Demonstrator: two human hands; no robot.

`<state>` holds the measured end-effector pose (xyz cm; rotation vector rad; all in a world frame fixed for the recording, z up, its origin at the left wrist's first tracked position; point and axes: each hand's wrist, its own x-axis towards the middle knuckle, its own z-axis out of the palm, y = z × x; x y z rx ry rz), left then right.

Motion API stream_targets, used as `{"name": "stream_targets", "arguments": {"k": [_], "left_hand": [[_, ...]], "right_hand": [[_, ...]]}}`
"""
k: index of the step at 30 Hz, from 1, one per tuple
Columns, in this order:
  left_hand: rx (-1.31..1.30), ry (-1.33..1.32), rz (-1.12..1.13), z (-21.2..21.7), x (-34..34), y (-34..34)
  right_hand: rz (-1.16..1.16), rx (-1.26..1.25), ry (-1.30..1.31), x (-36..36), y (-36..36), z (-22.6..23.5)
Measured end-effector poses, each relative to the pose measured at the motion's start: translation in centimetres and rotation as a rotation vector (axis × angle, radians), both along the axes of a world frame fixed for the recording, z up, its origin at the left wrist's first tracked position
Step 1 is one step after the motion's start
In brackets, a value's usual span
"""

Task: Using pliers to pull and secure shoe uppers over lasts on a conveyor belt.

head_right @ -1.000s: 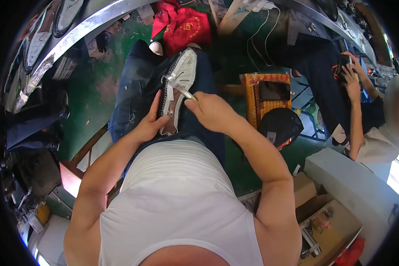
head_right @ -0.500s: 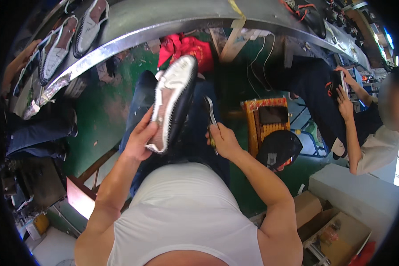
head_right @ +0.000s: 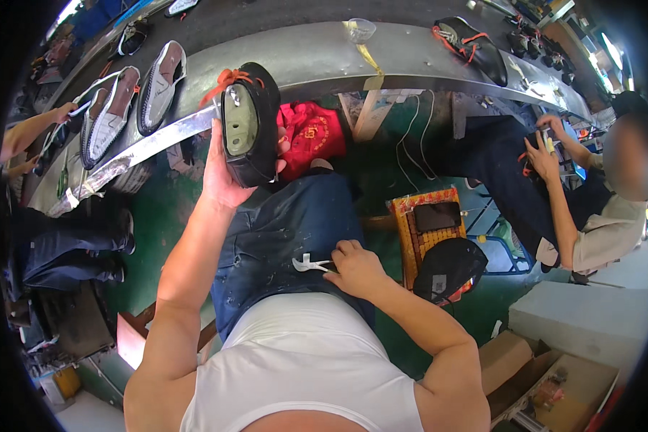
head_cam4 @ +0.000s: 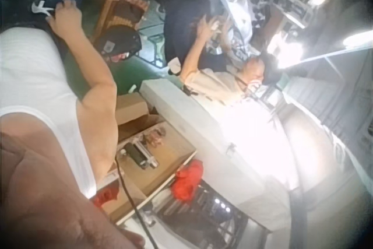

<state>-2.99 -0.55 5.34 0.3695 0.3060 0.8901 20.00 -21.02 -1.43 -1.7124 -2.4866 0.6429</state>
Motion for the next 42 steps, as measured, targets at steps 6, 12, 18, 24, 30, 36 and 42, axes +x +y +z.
{"name": "stream_targets", "arguments": {"k": [6,12,18,24,30,36,42], "left_hand": [[-0.011,-0.016,-0.018,1.4,-0.1,1.3],[-0.019,0.002,-0.021,1.8,0.0,1.1],[-0.096,0.05,0.044,3.5,1.3,0.4],[-0.134,0.08,0.096,3.1,1.3,-0.1],[-0.078,0.021,0.029,-1.2,0.0,-0.6],[0.004,0.136,0.021,-5.1,0.0,-0.5],[0.009,0.138,0.008,-5.8,-0.2,-0.3]], "right_hand": [[-0.033,-0.027,0.101,0.3,1.5,-0.2],[-0.026,0.246,0.33,-0.5,5.3,1.3],[0.016,0.666,0.585,-3.9,12.9,8.6],[0.026,0.584,0.669,-5.7,15.3,8.7],[0.122,0.577,0.655,-5.5,13.6,6.8],[0.089,0.454,0.641,-4.4,12.2,5.3],[0.055,0.405,0.611,-4.1,11.5,5.0]]}}
